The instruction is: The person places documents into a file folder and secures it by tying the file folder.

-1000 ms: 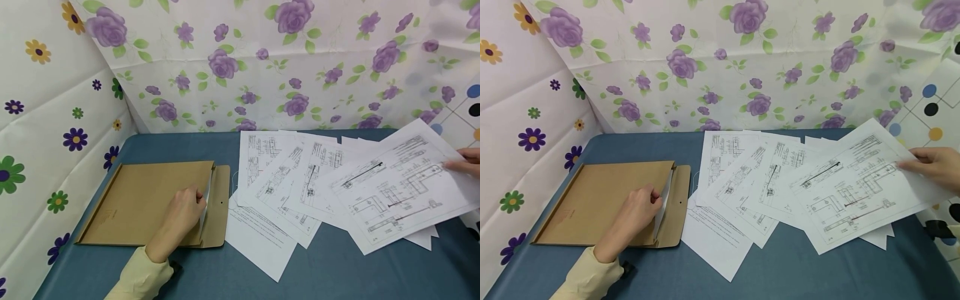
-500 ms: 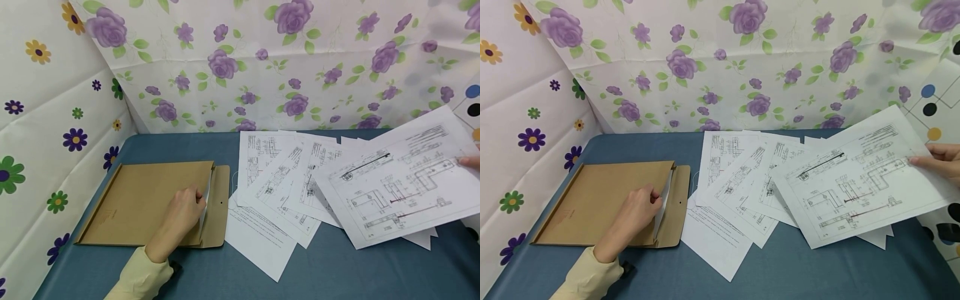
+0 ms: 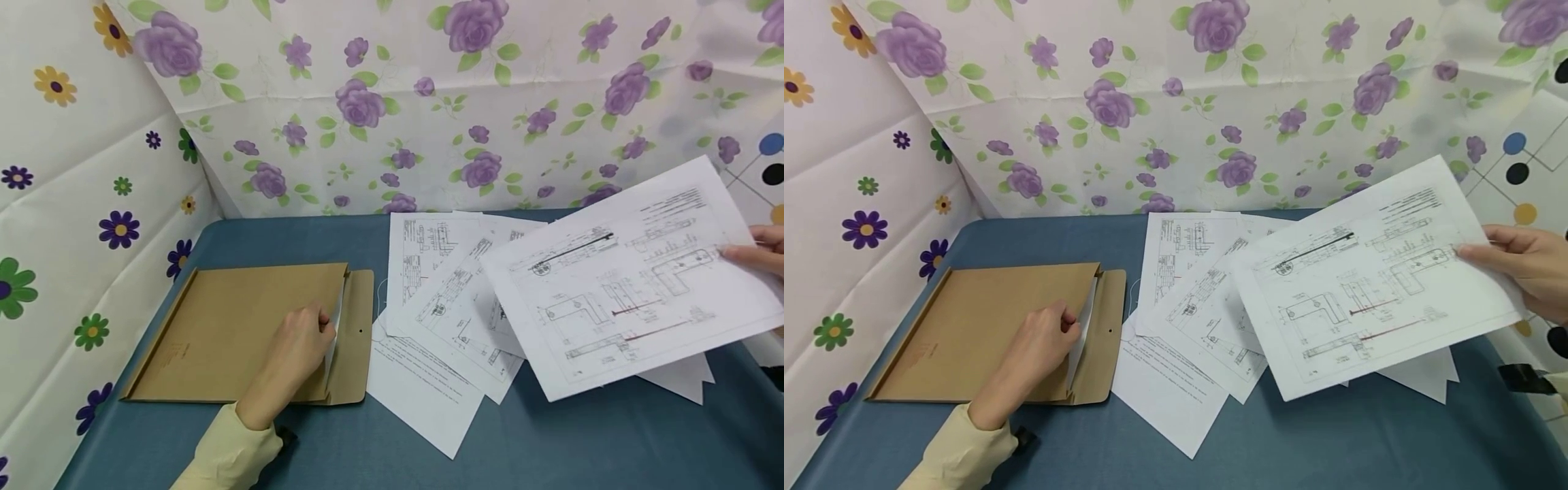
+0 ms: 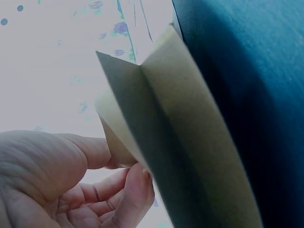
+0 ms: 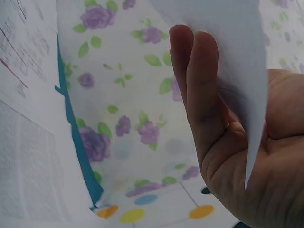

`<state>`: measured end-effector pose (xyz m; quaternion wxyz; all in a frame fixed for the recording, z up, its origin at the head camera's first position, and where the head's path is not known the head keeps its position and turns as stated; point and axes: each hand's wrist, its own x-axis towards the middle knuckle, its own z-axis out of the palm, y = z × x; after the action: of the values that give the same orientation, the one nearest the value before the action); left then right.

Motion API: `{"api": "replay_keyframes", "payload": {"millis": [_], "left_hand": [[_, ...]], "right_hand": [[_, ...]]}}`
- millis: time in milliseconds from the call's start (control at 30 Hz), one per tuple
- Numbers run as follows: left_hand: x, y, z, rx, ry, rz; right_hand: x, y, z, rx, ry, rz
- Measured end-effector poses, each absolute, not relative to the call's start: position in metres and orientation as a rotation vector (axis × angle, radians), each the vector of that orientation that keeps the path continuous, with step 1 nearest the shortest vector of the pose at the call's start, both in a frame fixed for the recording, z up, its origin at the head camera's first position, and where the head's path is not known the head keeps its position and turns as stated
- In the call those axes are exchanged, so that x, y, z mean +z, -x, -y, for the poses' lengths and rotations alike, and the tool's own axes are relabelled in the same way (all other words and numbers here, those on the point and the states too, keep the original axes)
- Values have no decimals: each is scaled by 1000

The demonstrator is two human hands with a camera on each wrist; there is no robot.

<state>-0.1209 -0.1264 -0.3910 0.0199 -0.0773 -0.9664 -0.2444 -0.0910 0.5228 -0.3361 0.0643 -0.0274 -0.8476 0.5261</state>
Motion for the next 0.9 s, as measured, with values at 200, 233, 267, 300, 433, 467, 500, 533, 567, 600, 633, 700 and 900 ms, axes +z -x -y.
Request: {"api": "replay_keyframes", "payload": {"millis": [200,233,267,300,433,467,500,533,567,600,633,700,900], "left_hand": [[-390,121,126,-767,230,3003],[-390,121,126,-771,228,3003],[-390,121,126,-771,227,3003],[-390,121,126,-774,224,3004],[-389,121,125,-775,219,3008],[-389,120,125,-775,218,3009],[-388,120,125,-775,218,3009],[-388,120,125,-775,218,3009],[-388,120,125,-776,217,3009],[-388,120,125,-778,218,3008],[-388,120,125,-779,218,3008],[-388,119,125,-780,217,3009],[-388,118,126,-775,212,3012]], "right_hand": [[-340,100,-496,1804,280,2680],[-342,101,-491,1828,281,2697],[-343,101,-485,1841,268,2712],[-344,101,-480,1851,255,2718],[-348,103,-462,1914,145,2722],[-349,103,-458,1937,123,2720],[-350,103,-454,1969,106,2714],[-352,104,-450,2024,83,2698],[-353,104,-446,2066,70,2688],[-354,104,-442,2109,57,2675],[-355,104,-438,2160,52,2655],[-358,104,-431,2277,42,2596],[-367,103,-411,2461,31,2470]]}}
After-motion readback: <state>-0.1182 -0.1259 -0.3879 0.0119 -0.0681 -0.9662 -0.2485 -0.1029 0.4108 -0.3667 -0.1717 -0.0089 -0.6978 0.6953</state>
